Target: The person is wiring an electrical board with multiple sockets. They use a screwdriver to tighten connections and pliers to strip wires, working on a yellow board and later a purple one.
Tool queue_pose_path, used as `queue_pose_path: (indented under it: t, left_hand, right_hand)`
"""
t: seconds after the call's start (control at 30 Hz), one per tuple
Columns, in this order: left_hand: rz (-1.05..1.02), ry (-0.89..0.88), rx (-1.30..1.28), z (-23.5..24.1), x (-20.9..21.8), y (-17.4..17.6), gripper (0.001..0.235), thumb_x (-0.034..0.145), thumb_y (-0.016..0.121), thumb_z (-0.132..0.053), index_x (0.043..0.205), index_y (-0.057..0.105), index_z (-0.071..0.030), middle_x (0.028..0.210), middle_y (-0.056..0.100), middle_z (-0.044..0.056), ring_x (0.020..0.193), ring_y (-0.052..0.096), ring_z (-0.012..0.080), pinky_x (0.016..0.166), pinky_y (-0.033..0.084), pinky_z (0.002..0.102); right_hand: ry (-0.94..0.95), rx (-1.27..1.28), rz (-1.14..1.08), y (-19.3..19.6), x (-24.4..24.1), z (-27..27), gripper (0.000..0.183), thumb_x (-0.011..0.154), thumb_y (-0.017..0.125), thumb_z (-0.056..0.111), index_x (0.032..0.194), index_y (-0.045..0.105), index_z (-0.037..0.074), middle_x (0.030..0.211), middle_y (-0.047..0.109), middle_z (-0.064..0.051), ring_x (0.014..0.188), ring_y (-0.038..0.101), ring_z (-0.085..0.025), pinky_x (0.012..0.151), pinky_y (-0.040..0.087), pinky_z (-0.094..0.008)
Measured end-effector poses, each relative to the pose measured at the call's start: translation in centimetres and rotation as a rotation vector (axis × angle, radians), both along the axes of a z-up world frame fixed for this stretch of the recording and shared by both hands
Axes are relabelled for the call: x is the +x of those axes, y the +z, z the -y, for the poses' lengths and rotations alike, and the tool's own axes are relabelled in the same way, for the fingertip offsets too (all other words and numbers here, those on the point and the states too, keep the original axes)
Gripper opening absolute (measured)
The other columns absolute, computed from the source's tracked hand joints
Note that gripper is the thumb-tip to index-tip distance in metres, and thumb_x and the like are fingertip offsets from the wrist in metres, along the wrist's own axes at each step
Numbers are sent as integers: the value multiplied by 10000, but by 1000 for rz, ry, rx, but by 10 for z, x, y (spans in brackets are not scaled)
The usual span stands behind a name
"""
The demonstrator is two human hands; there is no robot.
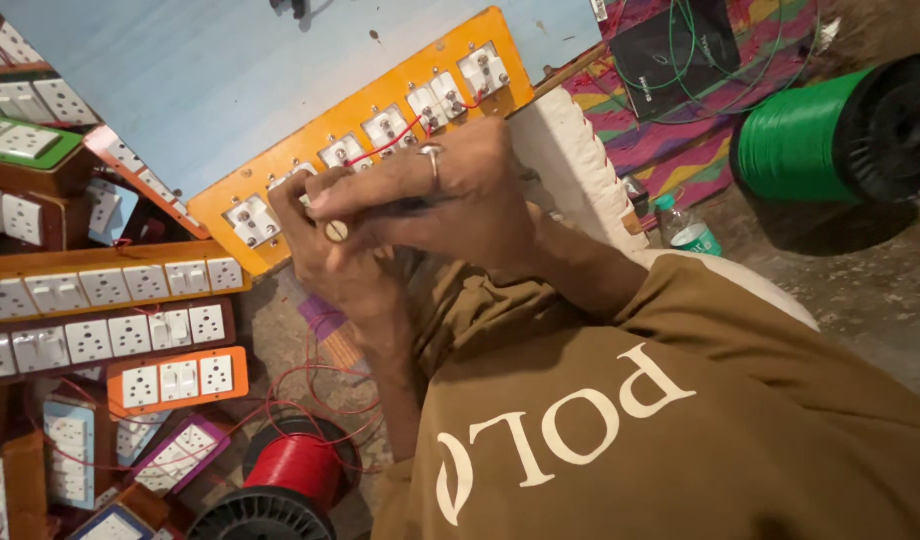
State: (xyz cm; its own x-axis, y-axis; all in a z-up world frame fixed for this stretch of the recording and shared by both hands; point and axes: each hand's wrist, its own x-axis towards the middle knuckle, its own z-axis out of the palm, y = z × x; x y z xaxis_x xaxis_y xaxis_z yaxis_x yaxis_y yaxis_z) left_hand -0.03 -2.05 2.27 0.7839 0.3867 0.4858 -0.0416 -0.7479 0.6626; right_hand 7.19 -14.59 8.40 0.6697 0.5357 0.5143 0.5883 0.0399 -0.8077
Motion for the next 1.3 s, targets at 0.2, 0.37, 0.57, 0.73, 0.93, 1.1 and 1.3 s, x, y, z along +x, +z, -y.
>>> queue_pose_path:
  t: [0.2, 0.37, 0.57, 0.73, 0.93, 1.1, 1.3]
  left_hand:
    - [-124, 6, -21, -6, 0, 2, 301, 870, 703, -16, 1168, 663, -32, 1298, 568, 157, 1121, 676, 332, 880, 579, 393]
    - [-136, -60, -56, -21, 0, 17, 169, 954, 790, -80, 1086, 688, -53, 1147, 678, 97, 941, 726, 269, 789, 577, 361]
    - [-198, -165, 93, -33, 8, 35, 95, 951, 795, -77, 1007, 719, -69, 925, 676, 93, 752, 689, 266, 660, 521, 374]
    - [-160, -130, 116, -31, 15, 31, 140, 907, 799, -107, 994, 706, -49, 885, 671, 100, 696, 687, 240, 613, 534, 356]
    - [-60, 15, 193, -18, 11, -6, 168, 903, 811, -93, 1003, 686, -41, 873, 663, 110, 704, 681, 248, 640, 551, 360]
    - [-37, 82, -46, -26, 14, -71, 214, 903, 828, -63, 959, 631, -3, 814, 620, 122, 601, 617, 199, 521, 509, 302]
    - [-58, 42, -175, -24, 31, -93, 299, 824, 827, -55, 962, 583, 50, 869, 593, 144, 572, 591, 169, 511, 501, 295]
  right_hand:
    - [-19, 351, -11, -24, 21, 0, 401, 942, 867, 1, 1254, 617, 41, 1176, 711, -80, 1082, 754, -178, 883, 661, -301]
    - [-242, 87, 86, -34, 82, -8, 259, 973, 828, -61, 1137, 629, -33, 1065, 720, -120, 1027, 757, -230, 922, 671, -350]
    - [170, -308, -25, -38, 131, -16, 284, 967, 835, 202, 1094, 654, 23, 1023, 737, -84, 959, 769, -184, 859, 634, -321]
    - [264, -460, 135, -34, 155, -30, 283, 997, 736, 303, 1207, 694, 118, 1359, 632, -104, 1302, 574, -289, 1081, 501, -424]
    - [267, -683, 425, -46, 204, -38, 647, 928, 678, 641, 1410, 644, 211, 1617, 382, -76, 1527, 237, -385, 1238, 260, -508]
    - [235, -645, 471, -67, 209, -29, 736, 886, 700, 690, 1433, 606, 207, 1603, 390, -58, 1531, 246, -372, 1242, 264, -504]
    - [281, -512, 305, -55, 226, -12, 753, 915, 691, 701, 1514, 589, 257, 1686, 397, 30, 1638, 234, -327, 1362, 261, -487]
